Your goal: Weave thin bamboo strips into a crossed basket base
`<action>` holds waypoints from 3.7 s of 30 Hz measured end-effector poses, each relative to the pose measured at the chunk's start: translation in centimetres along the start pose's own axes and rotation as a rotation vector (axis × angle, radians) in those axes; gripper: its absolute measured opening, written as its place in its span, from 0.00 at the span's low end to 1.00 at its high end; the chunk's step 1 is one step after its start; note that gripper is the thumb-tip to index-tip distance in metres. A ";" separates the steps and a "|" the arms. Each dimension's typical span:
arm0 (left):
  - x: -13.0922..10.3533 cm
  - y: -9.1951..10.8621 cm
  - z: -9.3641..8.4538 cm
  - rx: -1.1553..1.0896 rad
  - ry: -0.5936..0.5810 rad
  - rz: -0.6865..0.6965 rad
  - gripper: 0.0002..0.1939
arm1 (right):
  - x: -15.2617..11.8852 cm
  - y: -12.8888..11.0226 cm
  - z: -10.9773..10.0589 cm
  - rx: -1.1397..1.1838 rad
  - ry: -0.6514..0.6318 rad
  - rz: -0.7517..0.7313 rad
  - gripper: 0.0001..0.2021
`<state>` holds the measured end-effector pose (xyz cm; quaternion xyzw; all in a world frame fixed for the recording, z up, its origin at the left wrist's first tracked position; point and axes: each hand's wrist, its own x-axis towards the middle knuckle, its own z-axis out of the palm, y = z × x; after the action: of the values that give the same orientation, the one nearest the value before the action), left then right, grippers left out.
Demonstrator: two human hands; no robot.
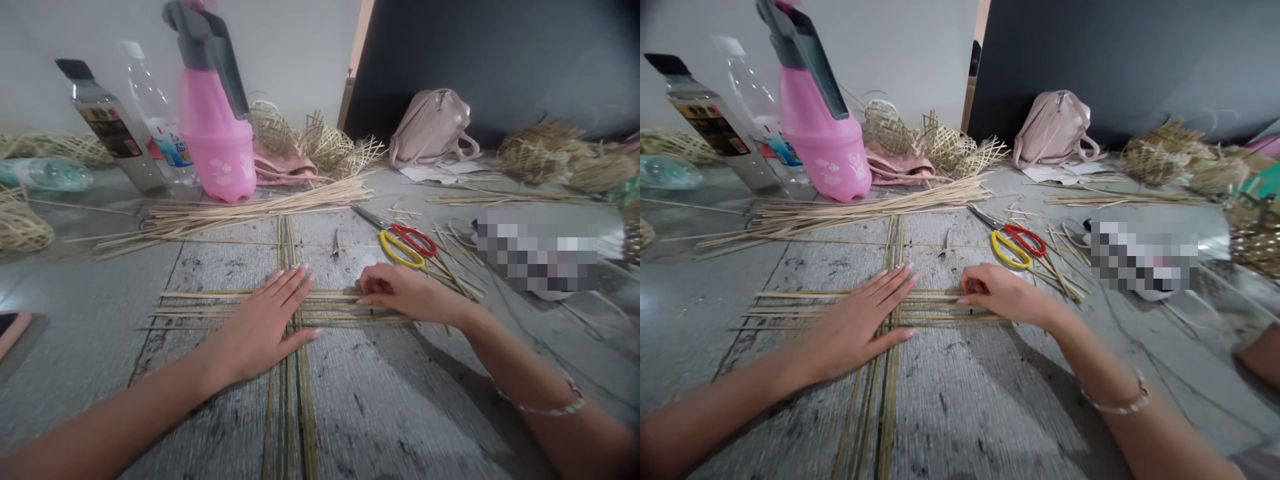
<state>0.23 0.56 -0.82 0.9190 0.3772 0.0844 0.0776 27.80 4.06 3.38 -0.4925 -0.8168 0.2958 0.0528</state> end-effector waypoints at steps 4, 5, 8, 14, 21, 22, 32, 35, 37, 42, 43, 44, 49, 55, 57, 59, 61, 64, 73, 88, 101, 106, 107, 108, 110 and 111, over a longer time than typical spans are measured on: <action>0.0 0.1 0.0 0.002 -0.014 -0.010 0.40 | 0.2 0.3 0.1 0.110 -0.036 0.062 0.15; 0.0 0.1 0.0 0.004 -0.017 -0.012 0.40 | 0.3 0.5 0.1 0.142 -0.051 0.062 0.16; 0.0 0.2 -0.1 0.011 -0.022 -0.021 0.41 | 0.3 1.2 -0.1 0.218 -0.099 0.025 0.15; 0.0 0.3 -0.2 0.007 -0.026 -0.029 0.41 | 0.3 1.5 -0.4 0.323 -0.140 -0.032 0.15; -0.2 0.0 0.2 0.012 0.043 0.008 0.37 | 0.3 1.8 -0.4 0.288 -0.140 -0.079 0.15; -0.1 -0.1 0.3 0.014 0.043 0.013 0.37 | 0.3 1.8 -0.4 0.246 -0.087 -0.066 0.16; -0.1 0.0 0.8 0.051 0.070 0.000 0.39 | -1.3 -2.3 3.0 -0.523 0.529 -0.177 0.23; -0.2 0.0 1.0 0.078 0.120 -0.045 0.44 | -1.6 -3.5 5.9 -0.514 0.348 -0.258 0.31; -0.2 0.0 1.0 0.094 0.128 -0.080 0.46 | -1.4 -3.7 7.4 -0.492 0.281 -0.292 0.35; -0.3 -0.2 1.0 0.052 0.083 -0.112 0.48 | -0.7 -3.4 8.2 -0.466 0.219 -0.296 0.41; -0.3 -0.3 1.0 0.041 0.084 -0.111 0.48 | -0.7 -3.3 8.1 -0.465 0.216 -0.299 0.41; -0.3 -0.3 0.9 0.032 0.086 -0.106 0.48 | -0.7 -3.3 8.0 -0.464 0.213 -0.302 0.41; 0.0 -0.6 0.8 0.010 0.072 -0.089 0.48 | -0.7 -3.3 8.0 -0.449 0.218 -0.312 0.43; -0.1 -0.6 -0.2 -0.011 0.036 -0.084 0.47 | -0.7 -3.5 7.7 -0.408 0.194 -0.303 0.42; -0.2 -0.9 -0.7 -0.001 0.009 -0.063 0.43 | -0.6 -3.6 7.5 -0.398 0.173 -0.295 0.43; -0.3 -1.4 -1.1 0.033 -0.018 -0.039 0.37 | -0.6 -3.7 7.2 -0.392 0.144 -0.293 0.44; -0.2 -2.2 -1.3 0.084 -0.028 -0.007 0.32 | -0.5 -3.7 7.0 -0.386 0.121 -0.291 0.45; 0.1 -3.3 -1.6 0.172 0.025 0.065 0.24 | -0.5 -3.8 6.9 -0.375 0.115 -0.284 0.46; 3.0 -4.1 -3.7 0.251 -0.079 0.248 0.22 | -0.4 -3.7 7.0 -0.356 0.144 -0.318 0.45; 3.7 -4.4 -4.6 0.206 -0.109 0.381 0.20 | -0.4 -3.8 7.0 -0.360 0.134 -0.310 0.45; 3.7 -4.5 -3.5 0.143 -0.058 0.292 0.20 | -0.4 -3.4 7.1 -0.380 0.152 -0.326 0.44; 1.6 -2.9 -2.5 0.115 -0.037 0.195 0.39 | -0.4 -3.5 7.1 -0.371 0.146 -0.315 0.45; 1.1 -2.6 -2.3 0.108 -0.049 0.190 0.39 | -0.4 -3.6 7.1 -0.373 0.141 -0.308 0.45; 0.7 -2.3 -2.1 0.099 -0.055 0.182 0.37 | -0.4 -3.7 7.1 -0.374 0.137 -0.301 0.45; 0.0 -1.9 -1.6 0.078 -0.043 0.144 0.31 | -0.4 -3.7 7.0 -0.371 0.139 -0.299 0.45; -0.2 -1.8 -1.4 0.066 -0.037 0.118 0.30 | -0.4 -3.7 7.1 -0.367 0.145 -0.304 0.45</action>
<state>-1.40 1.75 0.11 0.9431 0.3236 0.0591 0.0490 22.48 -0.55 -0.37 -0.3852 -0.9156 0.0950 0.0646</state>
